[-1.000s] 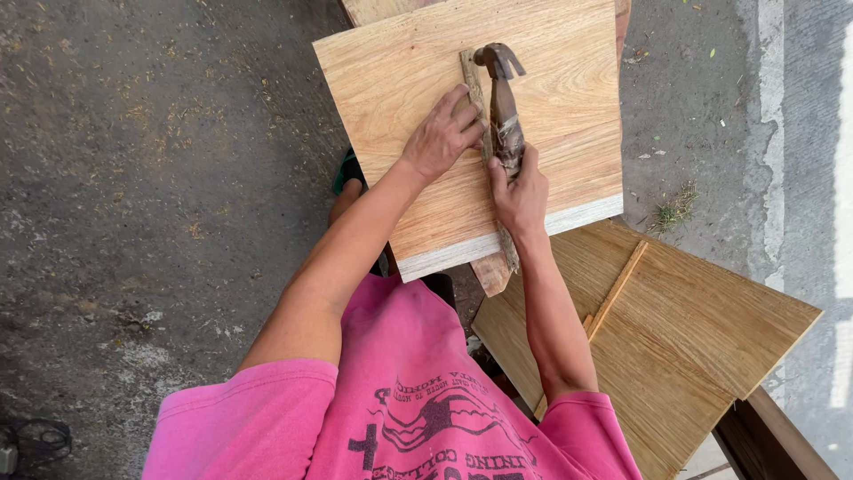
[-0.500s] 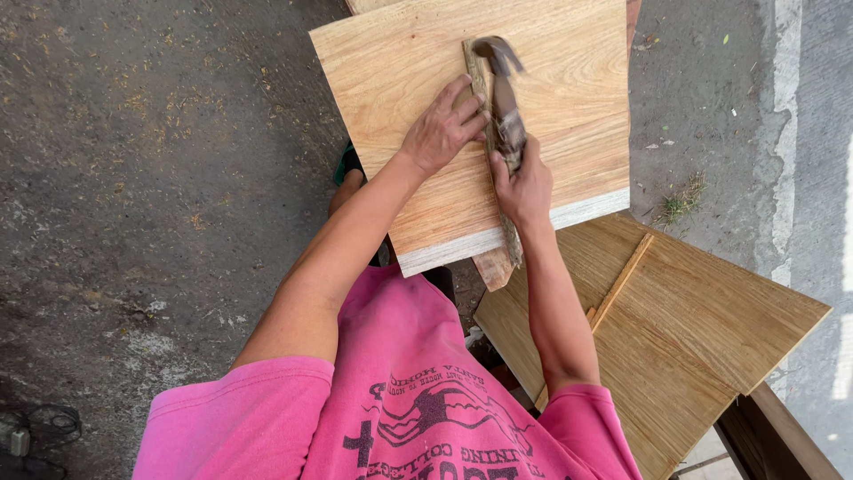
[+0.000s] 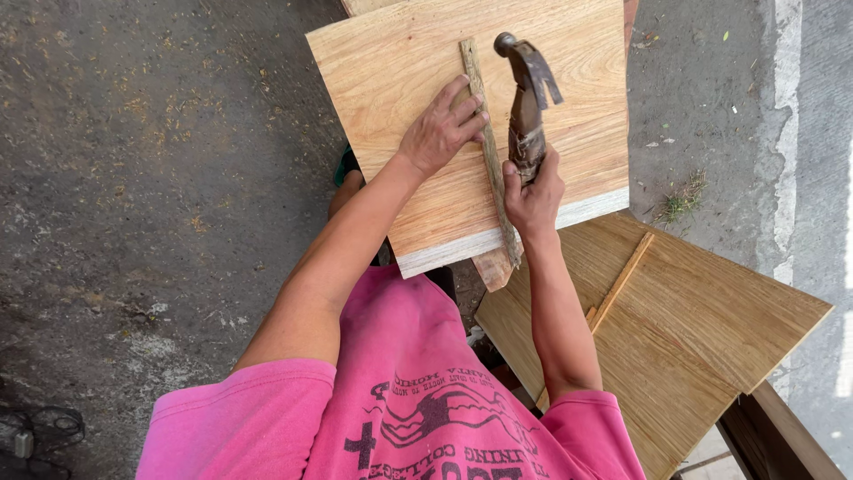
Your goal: The person carries a wooden board and a knife, then picks up a hammer and a thin wooden strip and works on the strip with the hammer. They lay the strip across a wooden panel, align it, and fit additional wooden pieces against the panel on the workshop floor.
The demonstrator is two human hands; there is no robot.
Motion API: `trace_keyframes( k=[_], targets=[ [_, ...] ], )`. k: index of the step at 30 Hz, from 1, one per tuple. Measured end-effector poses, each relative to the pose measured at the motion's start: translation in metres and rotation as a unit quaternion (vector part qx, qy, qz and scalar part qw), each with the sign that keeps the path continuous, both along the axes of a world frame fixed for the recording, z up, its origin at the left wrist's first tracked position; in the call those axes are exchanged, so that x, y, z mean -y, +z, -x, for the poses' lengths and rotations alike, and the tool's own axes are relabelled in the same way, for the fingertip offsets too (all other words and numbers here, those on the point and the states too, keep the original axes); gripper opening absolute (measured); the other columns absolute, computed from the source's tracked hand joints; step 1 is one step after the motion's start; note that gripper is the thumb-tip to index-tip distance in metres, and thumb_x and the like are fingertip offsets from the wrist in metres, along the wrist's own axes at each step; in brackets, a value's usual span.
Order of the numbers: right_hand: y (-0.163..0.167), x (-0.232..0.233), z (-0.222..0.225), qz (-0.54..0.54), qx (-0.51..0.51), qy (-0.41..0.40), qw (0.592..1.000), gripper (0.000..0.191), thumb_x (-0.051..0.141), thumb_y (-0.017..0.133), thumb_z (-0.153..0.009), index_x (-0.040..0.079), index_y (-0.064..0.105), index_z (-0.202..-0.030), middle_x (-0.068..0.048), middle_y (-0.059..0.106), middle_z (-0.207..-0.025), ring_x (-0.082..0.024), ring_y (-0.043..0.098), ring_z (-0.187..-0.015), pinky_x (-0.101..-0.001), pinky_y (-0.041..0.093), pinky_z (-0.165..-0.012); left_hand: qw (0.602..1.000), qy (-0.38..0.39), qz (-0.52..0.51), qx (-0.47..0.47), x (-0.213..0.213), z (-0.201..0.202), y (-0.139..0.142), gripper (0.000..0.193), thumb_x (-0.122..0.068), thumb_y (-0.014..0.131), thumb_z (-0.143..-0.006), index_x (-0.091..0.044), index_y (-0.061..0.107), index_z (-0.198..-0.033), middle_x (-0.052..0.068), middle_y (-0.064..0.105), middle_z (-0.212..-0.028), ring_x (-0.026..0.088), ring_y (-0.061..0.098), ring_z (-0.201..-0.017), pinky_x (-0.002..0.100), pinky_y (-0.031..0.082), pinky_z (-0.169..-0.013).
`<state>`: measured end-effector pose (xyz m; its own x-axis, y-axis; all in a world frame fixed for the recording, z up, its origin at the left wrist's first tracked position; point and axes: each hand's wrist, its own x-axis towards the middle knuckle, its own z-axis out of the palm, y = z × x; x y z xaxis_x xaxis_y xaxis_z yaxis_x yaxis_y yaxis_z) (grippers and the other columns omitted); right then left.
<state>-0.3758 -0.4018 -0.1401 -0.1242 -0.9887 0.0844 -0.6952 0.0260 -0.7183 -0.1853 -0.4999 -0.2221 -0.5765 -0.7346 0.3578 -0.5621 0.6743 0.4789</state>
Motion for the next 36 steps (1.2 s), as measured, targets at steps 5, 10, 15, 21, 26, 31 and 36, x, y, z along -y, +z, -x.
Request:
trace_keyframes(
  k=[5, 10, 15, 21, 26, 31, 36],
  targets=[
    [-0.010, -0.011, 0.017, 0.006, 0.023, 0.002, 1.000, 0.038, 0.016, 0.069, -0.103, -0.001, 0.050, -0.131, -0.016, 0.066, -0.088, -0.025, 0.065, -0.072, -0.0399, 0.053, -0.065, 1.000, 0.000, -0.009, -0.010, 0.000, -0.001, -0.001, 0.029, -0.028, 0.078, -0.092, -0.011, 0.074, -0.116, 0.005, 0.064, -0.132, 0.036, 0.041, -0.143, 0.042, 0.047, -0.115],
    [0.028, 0.025, 0.093, 0.121, -0.223, 0.148, 0.956, 0.043, 0.018, 0.078, -0.102, 0.002, 0.054, -0.134, -0.014, 0.068, -0.105, -0.020, 0.066, -0.083, -0.0304, 0.055, -0.068, 1.000, 0.003, 0.006, -0.017, 0.000, -0.001, -0.003, 0.028, -0.026, 0.079, -0.091, -0.010, 0.073, -0.113, 0.005, 0.064, -0.132, 0.035, 0.043, -0.142, 0.042, 0.048, -0.115],
    [0.102, 0.085, 0.120, -0.003, -0.497, 0.302, 0.814, 0.037, 0.036, 0.073, -0.109, 0.022, 0.065, -0.143, -0.001, 0.073, -0.115, -0.016, 0.067, -0.091, -0.0335, 0.052, -0.086, 1.000, 0.012, 0.000, -0.026, 0.000, -0.007, -0.002, 0.027, -0.024, 0.078, -0.088, -0.008, 0.073, -0.109, 0.008, 0.065, -0.130, 0.032, 0.051, -0.134, 0.040, 0.051, -0.110],
    [0.161, 0.160, 0.080, -0.002, -0.606, 0.382, 0.698, 0.025, 0.037, 0.062, -0.116, 0.039, 0.062, -0.141, 0.011, 0.070, -0.111, -0.009, 0.063, -0.096, -0.0285, 0.046, -0.106, 0.999, -0.005, -0.022, -0.038, 0.003, -0.011, 0.010, 0.025, -0.026, 0.077, -0.091, -0.006, 0.073, -0.103, 0.007, 0.065, -0.120, 0.029, 0.059, -0.121, 0.039, 0.054, -0.102],
    [0.173, 0.215, 0.032, 0.010, -0.699, 0.440, 0.564, 0.052, 0.028, 0.059, -0.098, 0.051, 0.058, -0.145, 0.018, 0.066, -0.104, -0.003, 0.062, -0.100, -0.0214, 0.046, -0.096, 0.998, 0.005, -0.032, -0.052, 0.006, -0.006, 0.022, 0.022, -0.028, 0.075, -0.092, -0.008, 0.075, -0.101, 0.005, 0.067, -0.117, 0.027, 0.058, -0.119, 0.039, 0.054, -0.101],
    [0.186, 0.227, 0.017, 0.006, -0.692, 0.451, 0.564, 0.049, 0.028, 0.057, -0.099, 0.049, 0.060, -0.142, 0.019, 0.066, -0.103, -0.001, 0.062, -0.100, -0.0176, 0.047, -0.089, 0.998, -0.007, -0.033, -0.046, 0.008, -0.007, 0.022, 0.023, -0.026, 0.075, -0.094, -0.006, 0.077, -0.105, 0.005, 0.066, -0.115, 0.027, 0.058, -0.117, 0.039, 0.055, -0.098],
    [0.184, 0.228, 0.017, 0.010, -0.695, 0.427, 0.578, 0.040, 0.029, 0.053, -0.107, 0.050, 0.062, -0.140, 0.019, 0.067, -0.100, 0.000, 0.061, -0.085, -0.0165, 0.046, -0.070, 0.998, -0.015, -0.052, -0.040, 0.007, -0.008, 0.019, 0.028, -0.025, 0.075, -0.096, -0.004, 0.076, -0.115, 0.005, 0.066, -0.117, 0.026, 0.058, -0.117, 0.038, 0.055, -0.100]
  ],
)
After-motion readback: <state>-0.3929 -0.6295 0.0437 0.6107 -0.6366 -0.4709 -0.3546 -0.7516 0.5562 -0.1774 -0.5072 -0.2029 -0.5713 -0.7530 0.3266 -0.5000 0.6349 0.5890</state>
